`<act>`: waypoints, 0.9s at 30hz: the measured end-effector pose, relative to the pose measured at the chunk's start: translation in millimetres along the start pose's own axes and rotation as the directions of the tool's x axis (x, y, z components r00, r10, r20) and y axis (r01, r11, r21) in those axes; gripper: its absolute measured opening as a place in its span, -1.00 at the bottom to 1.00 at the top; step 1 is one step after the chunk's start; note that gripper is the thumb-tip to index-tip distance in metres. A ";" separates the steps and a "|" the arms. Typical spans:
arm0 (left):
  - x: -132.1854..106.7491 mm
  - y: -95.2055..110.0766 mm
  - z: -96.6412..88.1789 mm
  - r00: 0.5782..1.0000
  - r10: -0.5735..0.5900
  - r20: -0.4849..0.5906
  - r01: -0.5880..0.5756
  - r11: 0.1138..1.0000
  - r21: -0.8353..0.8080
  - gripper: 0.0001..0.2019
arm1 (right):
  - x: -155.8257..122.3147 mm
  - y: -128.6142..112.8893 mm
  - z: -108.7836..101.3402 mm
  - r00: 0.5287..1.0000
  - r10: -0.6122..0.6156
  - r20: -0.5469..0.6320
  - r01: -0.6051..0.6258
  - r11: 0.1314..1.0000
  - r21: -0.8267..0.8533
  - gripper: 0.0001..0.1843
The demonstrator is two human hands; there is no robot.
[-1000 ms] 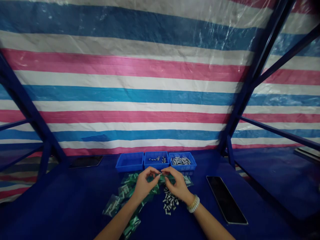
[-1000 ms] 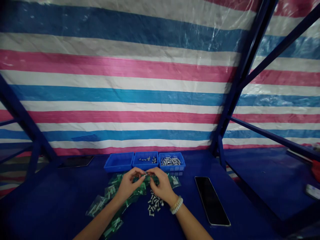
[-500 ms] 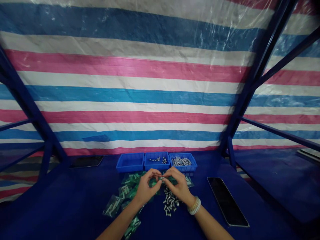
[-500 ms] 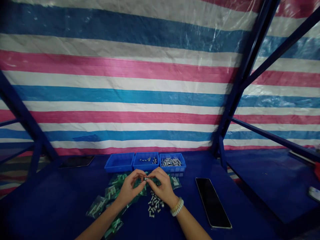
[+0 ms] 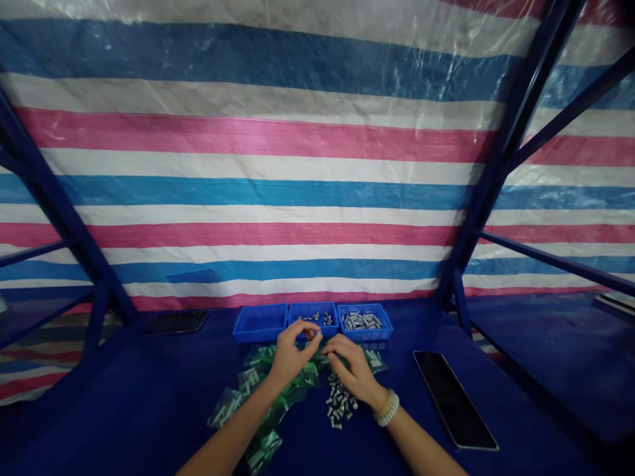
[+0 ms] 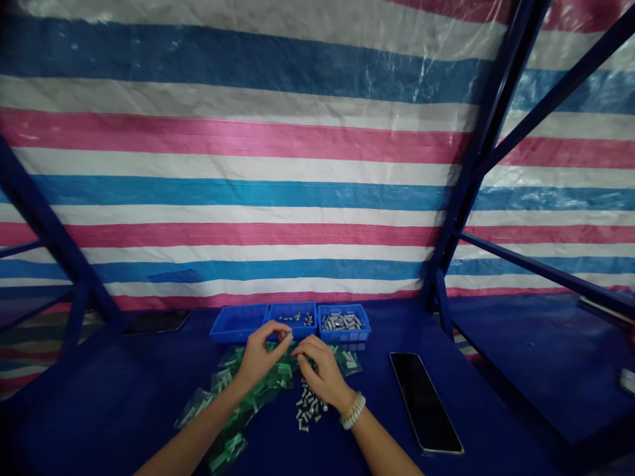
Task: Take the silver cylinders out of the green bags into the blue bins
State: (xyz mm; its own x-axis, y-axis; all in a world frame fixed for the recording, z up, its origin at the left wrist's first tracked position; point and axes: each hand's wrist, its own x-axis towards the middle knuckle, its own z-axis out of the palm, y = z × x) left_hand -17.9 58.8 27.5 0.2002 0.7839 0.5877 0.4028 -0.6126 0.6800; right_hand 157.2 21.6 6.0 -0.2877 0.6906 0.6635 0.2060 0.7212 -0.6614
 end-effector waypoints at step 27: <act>-28.1 -4.1 7.8 0.777 0.010 0.629 -0.420 0.753 0.507 -0.79 | -2.5 12.5 -1.0 0.963 0.093 -0.255 -0.117 0.990 -0.080 -0.79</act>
State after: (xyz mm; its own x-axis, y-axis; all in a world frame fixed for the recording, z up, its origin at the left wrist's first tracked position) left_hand -18.2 40.1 4.8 0.7213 0.6667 0.1877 0.6720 -0.7393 0.0430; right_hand 161.4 29.0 -3.5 -0.0196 0.7457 0.6660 0.3129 0.6372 -0.7043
